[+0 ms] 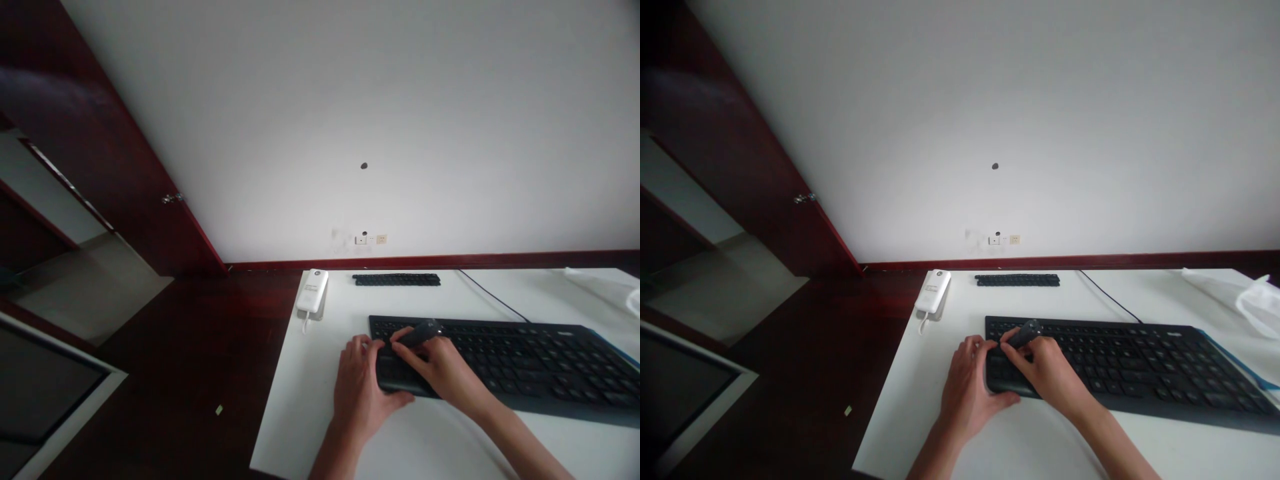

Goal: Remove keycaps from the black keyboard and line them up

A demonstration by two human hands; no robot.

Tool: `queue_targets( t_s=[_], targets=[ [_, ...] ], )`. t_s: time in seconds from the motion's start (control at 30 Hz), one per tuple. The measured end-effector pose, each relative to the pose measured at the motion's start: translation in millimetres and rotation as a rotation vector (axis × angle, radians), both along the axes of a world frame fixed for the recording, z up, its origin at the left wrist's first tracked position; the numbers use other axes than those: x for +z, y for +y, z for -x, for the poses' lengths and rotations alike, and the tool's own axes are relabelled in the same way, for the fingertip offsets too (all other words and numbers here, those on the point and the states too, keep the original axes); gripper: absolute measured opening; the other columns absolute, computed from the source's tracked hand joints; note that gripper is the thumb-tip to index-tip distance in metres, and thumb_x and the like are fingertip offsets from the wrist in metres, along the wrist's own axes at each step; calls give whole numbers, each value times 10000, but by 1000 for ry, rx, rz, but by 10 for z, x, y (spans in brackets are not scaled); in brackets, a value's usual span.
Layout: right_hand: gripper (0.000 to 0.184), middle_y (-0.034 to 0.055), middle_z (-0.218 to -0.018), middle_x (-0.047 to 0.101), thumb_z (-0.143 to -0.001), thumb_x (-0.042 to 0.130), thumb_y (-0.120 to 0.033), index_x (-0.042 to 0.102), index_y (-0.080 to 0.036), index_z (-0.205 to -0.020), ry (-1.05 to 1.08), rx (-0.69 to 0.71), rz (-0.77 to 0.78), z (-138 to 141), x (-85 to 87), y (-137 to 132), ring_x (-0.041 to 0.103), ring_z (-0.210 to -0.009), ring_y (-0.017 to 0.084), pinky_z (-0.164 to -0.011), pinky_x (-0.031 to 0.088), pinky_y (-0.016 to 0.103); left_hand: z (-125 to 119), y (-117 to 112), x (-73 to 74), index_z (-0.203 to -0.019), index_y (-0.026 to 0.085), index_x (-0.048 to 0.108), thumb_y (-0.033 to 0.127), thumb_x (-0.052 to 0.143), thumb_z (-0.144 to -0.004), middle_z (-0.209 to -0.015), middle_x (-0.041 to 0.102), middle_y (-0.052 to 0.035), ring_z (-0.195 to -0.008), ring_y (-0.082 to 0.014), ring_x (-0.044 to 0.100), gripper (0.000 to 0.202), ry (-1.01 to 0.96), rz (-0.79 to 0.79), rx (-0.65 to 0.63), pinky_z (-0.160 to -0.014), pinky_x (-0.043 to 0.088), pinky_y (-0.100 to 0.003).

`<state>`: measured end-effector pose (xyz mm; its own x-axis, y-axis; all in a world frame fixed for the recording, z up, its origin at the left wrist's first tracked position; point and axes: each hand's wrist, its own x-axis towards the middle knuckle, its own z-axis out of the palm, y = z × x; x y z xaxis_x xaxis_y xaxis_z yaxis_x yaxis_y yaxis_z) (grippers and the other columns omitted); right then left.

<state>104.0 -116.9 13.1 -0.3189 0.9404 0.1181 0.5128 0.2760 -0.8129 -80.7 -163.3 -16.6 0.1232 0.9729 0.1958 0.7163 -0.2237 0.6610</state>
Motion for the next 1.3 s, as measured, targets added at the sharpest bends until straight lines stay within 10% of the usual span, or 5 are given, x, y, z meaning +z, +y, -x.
queue_targets(
  t_s=[0.67, 1.3],
  targets=[
    [297, 39, -1046, 734, -1012, 531, -496, 668, -250, -1104, 78, 34, 8, -82, -66, -88, 689, -973, 237, -889, 537, 336, -4, -10, 21, -1285, 296, 548, 381, 965, -565, -1288, 529, -66, -1160, -297, 524, 836, 14, 29, 7, -1023, 456, -461],
    [275, 69, -692, 732, -889, 607, -375, 713, -179, -728, -231, 507, 269, 173, 538, 695, 677, -658, 226, -624, 517, 312, 29, 13, 67, -1295, 291, 543, 406, 949, -606, -1247, 550, -53, -1154, -284, 521, 808, 35, -43, -55, -1031, 432, -452]
  ],
)
